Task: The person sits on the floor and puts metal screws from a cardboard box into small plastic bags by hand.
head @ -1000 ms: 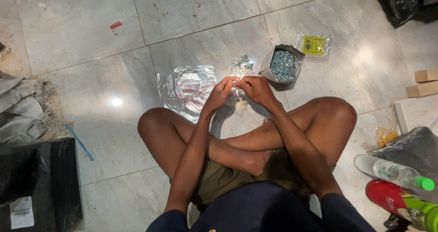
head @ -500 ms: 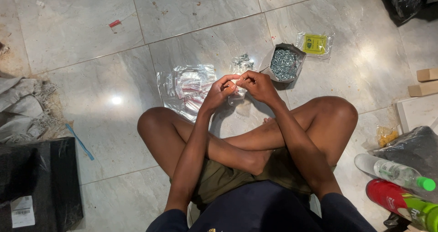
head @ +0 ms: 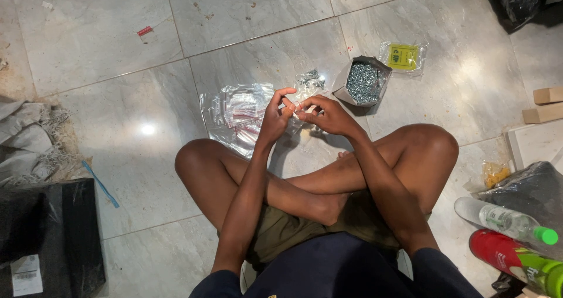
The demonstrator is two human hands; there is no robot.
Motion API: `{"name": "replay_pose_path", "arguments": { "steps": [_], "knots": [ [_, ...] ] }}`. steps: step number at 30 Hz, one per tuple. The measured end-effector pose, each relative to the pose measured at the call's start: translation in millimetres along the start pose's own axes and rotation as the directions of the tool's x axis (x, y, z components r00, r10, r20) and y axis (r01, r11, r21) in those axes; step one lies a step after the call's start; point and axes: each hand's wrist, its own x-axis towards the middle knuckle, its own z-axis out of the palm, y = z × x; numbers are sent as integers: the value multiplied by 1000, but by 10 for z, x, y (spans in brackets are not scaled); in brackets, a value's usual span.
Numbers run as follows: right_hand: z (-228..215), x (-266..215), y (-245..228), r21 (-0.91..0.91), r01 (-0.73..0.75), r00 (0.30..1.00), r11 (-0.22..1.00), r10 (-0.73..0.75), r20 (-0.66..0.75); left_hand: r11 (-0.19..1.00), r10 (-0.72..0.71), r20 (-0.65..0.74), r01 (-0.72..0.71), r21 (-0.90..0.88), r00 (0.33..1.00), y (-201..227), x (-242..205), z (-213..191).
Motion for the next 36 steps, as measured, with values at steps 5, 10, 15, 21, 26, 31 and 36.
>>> {"name": "replay_pose_path", "arguments": {
  "steps": [5, 10, 15, 21, 26, 31, 36],
  "knots": [
    [-91, 6, 88, -45, -57, 997, 997, 60, 56, 996, 40, -41, -37, 77, 998, -163, 12, -47],
    [-140, -12, 101, -102, -63, 993, 993, 72, 89, 969, 87, 4, -86, 233, 996, -74, -9, 23],
    [-145, -19, 9, -109, 37, 996, 993, -28, 86, 934, 157, 26, -157, 320, 987, 22, -11, 59],
    [-212, -38, 72, -197, 69, 996, 978, -56, 68, 750, 275, 118, -289, 595, 954, -23, -23, -12],
    [-209, 14, 217, -222, 49, 999, 974, -53, -10, 563, 297, 145, -296, 771, 944, -83, -24, -13],
    [-161, -1, 173, -264, 15, 1000, 964, -19, -14, 419, 262, 218, -315, 852, 940, -130, -67, 172],
    [-72, -63, -27, -193, 28, 986, 981, 5, 168, 288, 312, 218, -311, 906, 925, -666, 79, 120]
  ]
}}
